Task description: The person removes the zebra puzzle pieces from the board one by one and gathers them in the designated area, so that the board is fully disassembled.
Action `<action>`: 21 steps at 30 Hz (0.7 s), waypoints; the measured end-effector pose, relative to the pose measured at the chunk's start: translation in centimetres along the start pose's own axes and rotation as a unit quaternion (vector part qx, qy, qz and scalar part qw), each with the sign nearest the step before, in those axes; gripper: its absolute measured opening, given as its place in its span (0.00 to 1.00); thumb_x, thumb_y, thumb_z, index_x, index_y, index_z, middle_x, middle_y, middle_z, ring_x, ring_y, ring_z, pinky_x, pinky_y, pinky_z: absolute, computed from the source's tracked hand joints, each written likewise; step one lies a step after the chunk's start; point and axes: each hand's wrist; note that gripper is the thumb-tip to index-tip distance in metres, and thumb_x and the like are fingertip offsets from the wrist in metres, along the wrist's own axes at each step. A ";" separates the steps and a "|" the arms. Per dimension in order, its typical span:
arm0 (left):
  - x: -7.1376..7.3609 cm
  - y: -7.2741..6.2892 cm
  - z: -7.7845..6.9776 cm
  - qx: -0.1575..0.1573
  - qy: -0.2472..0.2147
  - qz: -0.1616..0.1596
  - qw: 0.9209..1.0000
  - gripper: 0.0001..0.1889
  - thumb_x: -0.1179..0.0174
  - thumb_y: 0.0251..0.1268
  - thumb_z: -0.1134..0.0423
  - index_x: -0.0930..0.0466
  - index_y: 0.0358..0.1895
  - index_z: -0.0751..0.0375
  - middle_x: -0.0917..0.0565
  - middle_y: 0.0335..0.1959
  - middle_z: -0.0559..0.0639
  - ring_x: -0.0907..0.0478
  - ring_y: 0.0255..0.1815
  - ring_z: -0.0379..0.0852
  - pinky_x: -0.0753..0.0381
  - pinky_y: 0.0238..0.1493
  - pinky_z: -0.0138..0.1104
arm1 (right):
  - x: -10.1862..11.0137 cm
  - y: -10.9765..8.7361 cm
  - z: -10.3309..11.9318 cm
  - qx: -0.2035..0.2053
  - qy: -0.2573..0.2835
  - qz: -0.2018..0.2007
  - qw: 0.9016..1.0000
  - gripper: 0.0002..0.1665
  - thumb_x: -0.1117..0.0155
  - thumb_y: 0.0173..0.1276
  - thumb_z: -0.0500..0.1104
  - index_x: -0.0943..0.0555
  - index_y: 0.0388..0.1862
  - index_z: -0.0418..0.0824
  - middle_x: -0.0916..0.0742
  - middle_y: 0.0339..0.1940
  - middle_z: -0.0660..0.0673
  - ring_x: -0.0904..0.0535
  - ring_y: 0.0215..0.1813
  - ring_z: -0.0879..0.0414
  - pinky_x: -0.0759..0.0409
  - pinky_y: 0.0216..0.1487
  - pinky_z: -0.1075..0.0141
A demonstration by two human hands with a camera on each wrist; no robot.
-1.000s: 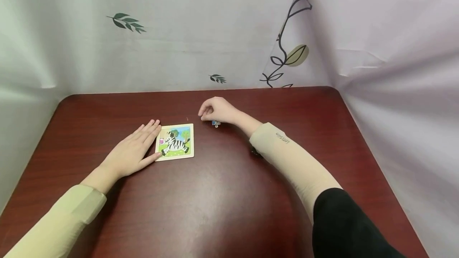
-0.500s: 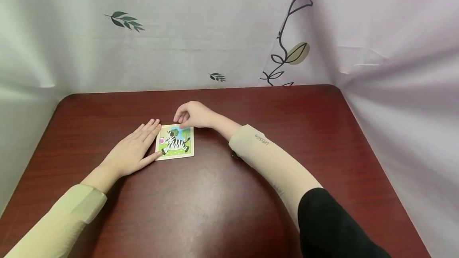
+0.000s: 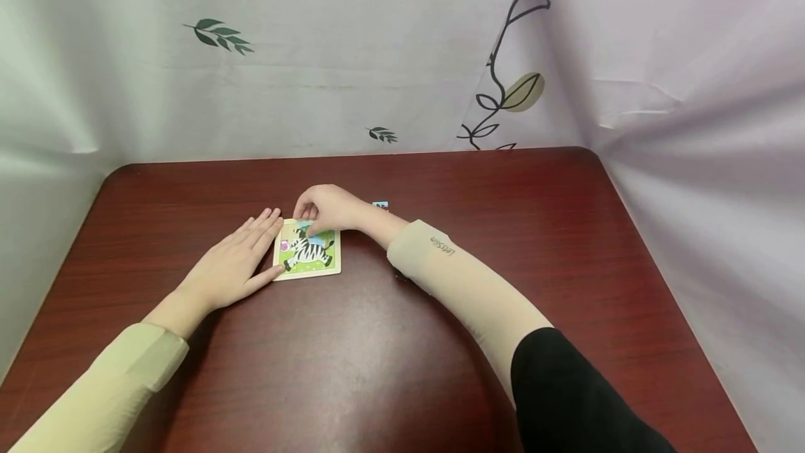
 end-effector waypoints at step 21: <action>0.0 -0.1 -0.1 0.006 -0.006 0.005 1.000 0.46 0.39 0.77 0.44 0.46 0.84 0.71 0.42 0.86 0.67 0.46 0.88 0.62 0.59 0.92 0.37 | -0.2 0.3 -0.4 0.067 -0.041 0.039 0.996 0.22 0.24 0.70 0.41 0.13 0.62 0.44 0.13 0.59 0.48 0.16 0.58 0.59 0.21 0.60 0.77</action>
Point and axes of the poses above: each hand's wrist, its own y-axis towards the middle knuckle, its own x-axis out of the back of the hand, z = x × y
